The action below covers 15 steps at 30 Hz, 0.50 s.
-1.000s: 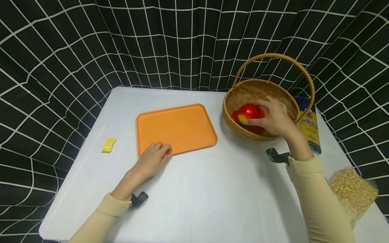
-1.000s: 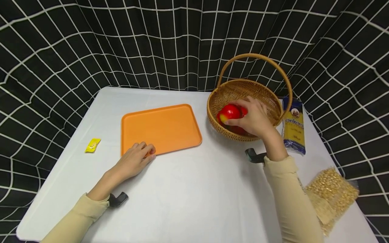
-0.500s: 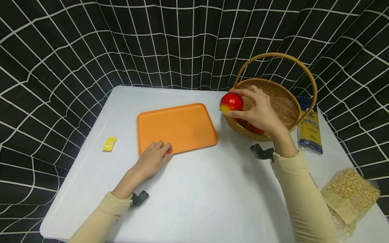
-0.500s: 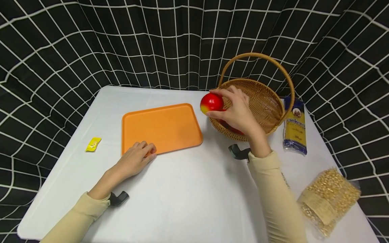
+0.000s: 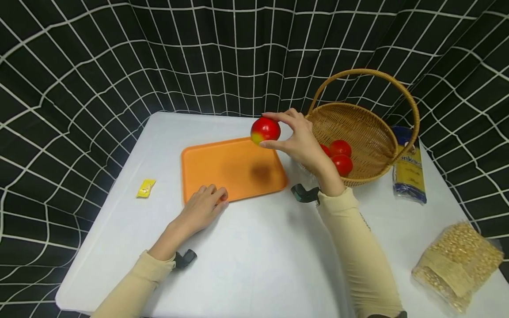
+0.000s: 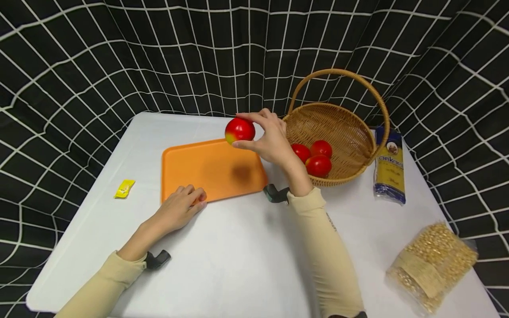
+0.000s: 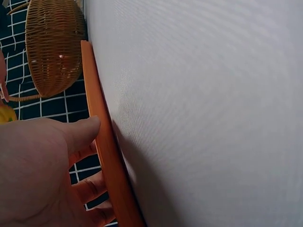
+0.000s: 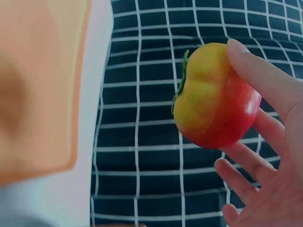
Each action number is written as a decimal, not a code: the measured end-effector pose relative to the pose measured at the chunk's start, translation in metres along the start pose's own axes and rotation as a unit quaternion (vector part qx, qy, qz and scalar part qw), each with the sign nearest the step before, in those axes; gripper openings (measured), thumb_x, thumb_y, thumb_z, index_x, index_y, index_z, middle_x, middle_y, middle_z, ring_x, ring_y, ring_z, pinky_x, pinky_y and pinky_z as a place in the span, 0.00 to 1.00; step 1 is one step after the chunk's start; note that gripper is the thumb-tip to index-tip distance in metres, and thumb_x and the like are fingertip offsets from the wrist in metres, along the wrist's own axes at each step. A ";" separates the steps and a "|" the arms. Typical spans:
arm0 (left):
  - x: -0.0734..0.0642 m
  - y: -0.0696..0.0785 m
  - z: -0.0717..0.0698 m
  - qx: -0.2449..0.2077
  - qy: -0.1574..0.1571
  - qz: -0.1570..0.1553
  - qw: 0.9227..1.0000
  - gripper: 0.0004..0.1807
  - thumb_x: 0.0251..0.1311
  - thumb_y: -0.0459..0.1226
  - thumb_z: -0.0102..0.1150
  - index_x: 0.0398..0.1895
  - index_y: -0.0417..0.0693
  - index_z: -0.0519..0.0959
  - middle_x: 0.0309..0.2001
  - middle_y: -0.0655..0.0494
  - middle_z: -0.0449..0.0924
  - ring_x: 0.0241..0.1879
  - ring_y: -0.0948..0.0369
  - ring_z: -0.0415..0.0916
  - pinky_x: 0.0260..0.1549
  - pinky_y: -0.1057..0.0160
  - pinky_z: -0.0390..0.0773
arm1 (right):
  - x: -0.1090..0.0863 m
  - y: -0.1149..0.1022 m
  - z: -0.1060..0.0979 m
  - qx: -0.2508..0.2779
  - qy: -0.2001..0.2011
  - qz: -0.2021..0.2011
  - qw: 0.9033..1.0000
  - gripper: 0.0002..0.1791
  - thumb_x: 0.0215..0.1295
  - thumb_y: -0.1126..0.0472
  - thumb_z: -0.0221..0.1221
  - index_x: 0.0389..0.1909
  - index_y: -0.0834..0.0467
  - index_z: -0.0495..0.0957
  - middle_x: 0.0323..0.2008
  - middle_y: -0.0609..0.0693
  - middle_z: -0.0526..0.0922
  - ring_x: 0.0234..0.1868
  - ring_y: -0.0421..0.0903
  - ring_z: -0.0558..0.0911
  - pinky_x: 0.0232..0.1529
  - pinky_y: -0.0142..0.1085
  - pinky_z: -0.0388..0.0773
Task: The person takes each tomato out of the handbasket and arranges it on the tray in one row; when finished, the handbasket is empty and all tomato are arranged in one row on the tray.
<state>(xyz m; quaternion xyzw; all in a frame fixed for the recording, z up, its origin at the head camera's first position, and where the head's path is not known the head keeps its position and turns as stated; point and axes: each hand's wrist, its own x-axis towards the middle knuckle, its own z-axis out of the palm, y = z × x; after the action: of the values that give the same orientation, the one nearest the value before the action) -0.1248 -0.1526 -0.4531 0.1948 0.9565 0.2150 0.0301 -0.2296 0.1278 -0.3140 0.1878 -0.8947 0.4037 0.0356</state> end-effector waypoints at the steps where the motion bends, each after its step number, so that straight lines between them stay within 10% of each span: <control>1: 0.000 0.000 0.000 0.000 0.000 0.000 1.000 0.05 0.77 0.42 0.60 0.48 0.52 0.78 0.36 0.56 0.71 0.39 0.53 0.66 0.36 0.59 0.64 | 0.002 -0.001 0.004 0.003 -0.002 0.000 1.000 0.37 0.58 0.51 0.79 0.70 0.45 0.79 0.57 0.55 0.74 0.70 0.54 0.64 0.71 0.61 0.56; 15: 0.001 0.004 -0.002 0.004 -0.006 -0.008 1.000 0.06 0.77 0.43 0.60 0.49 0.52 0.78 0.36 0.55 0.72 0.39 0.53 0.66 0.37 0.59 0.64 | 0.024 -0.008 0.057 0.030 -0.039 -0.018 0.999 0.38 0.60 0.54 0.78 0.72 0.47 0.77 0.65 0.53 0.77 0.72 0.54 0.68 0.75 0.57 0.49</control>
<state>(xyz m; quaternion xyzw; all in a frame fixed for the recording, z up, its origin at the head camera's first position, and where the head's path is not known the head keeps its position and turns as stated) -0.1242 -0.1498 -0.4496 0.1889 0.9586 0.2099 0.0369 -0.2438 0.0736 -0.3420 0.2211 -0.8792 0.4221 0.0021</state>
